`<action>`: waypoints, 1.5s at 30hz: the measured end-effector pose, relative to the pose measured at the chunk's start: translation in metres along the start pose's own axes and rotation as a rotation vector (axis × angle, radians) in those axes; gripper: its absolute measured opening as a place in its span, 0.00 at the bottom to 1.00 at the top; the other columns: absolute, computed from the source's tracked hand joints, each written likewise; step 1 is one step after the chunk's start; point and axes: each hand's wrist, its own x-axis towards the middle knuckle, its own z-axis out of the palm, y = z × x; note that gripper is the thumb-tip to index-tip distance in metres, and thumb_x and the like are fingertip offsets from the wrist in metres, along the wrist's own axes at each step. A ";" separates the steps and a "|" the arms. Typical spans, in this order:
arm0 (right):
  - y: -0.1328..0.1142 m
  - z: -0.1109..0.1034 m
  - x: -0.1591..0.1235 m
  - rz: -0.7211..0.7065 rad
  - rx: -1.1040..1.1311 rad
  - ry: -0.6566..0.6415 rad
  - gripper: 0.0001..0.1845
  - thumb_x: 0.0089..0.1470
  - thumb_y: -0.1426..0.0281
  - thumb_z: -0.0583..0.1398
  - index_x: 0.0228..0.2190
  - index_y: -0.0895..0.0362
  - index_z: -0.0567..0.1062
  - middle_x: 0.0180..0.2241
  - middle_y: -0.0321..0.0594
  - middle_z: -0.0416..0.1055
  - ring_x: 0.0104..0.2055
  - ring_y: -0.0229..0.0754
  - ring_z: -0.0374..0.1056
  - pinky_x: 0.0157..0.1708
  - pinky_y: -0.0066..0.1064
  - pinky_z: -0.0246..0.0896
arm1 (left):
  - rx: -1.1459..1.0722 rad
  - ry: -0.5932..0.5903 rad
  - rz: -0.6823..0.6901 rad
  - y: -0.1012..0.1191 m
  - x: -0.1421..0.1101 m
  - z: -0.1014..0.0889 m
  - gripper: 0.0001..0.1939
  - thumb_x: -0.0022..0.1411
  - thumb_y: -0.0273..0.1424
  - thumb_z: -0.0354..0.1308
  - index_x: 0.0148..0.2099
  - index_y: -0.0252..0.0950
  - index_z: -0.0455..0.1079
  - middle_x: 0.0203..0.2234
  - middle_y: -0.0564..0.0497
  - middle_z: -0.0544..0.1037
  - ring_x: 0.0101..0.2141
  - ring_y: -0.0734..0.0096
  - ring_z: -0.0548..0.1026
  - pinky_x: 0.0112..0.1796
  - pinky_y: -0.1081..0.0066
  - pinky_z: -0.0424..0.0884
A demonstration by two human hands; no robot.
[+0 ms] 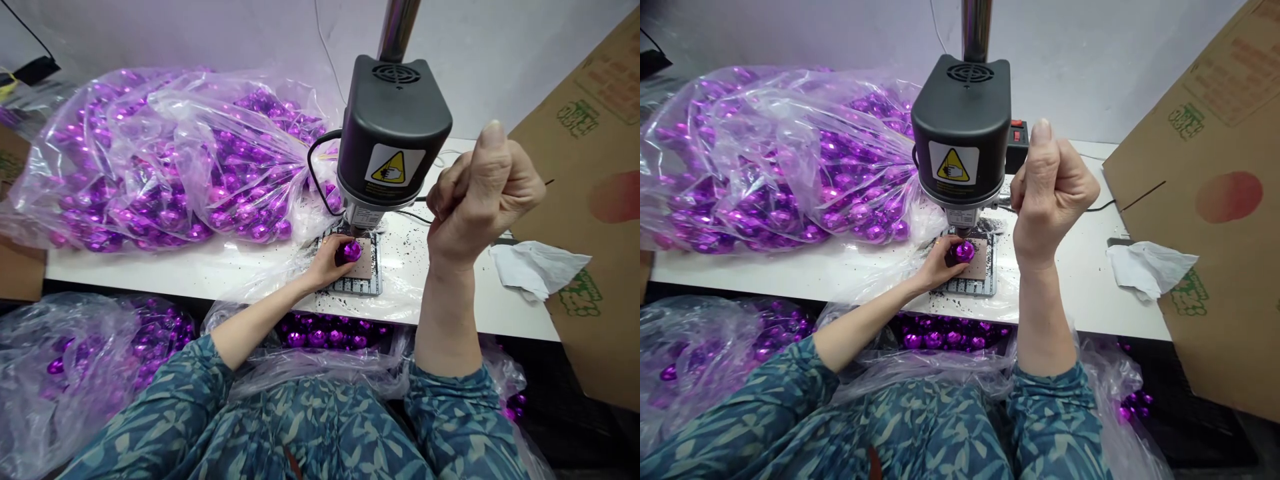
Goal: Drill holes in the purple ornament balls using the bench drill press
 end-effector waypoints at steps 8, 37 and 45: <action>-0.004 -0.003 -0.004 0.012 -0.112 -0.021 0.29 0.65 0.55 0.52 0.20 0.54 0.47 0.13 0.27 0.47 0.14 0.25 0.48 0.19 0.26 0.47 | -0.216 0.034 -0.176 0.001 -0.006 0.004 0.26 0.59 0.37 0.71 0.56 0.37 0.68 0.50 0.43 0.78 0.50 0.57 0.78 0.53 0.56 0.75; 0.039 -0.015 -0.055 -0.381 0.153 0.166 0.28 0.59 0.67 0.56 0.20 0.58 0.41 0.10 0.27 0.35 0.09 0.25 0.38 0.11 0.22 0.38 | -0.285 0.060 -0.158 -0.006 -0.010 0.009 0.27 0.60 0.43 0.70 0.56 0.38 0.68 0.51 0.42 0.77 0.52 0.56 0.77 0.55 0.53 0.74; 0.062 -0.021 -0.066 -0.274 -0.025 0.264 0.39 0.56 0.47 0.57 0.19 0.56 0.37 0.06 0.26 0.32 0.09 0.26 0.31 0.09 0.27 0.36 | -0.291 0.067 -0.136 -0.007 -0.010 0.009 0.27 0.60 0.43 0.70 0.55 0.38 0.68 0.51 0.42 0.76 0.52 0.57 0.77 0.55 0.54 0.74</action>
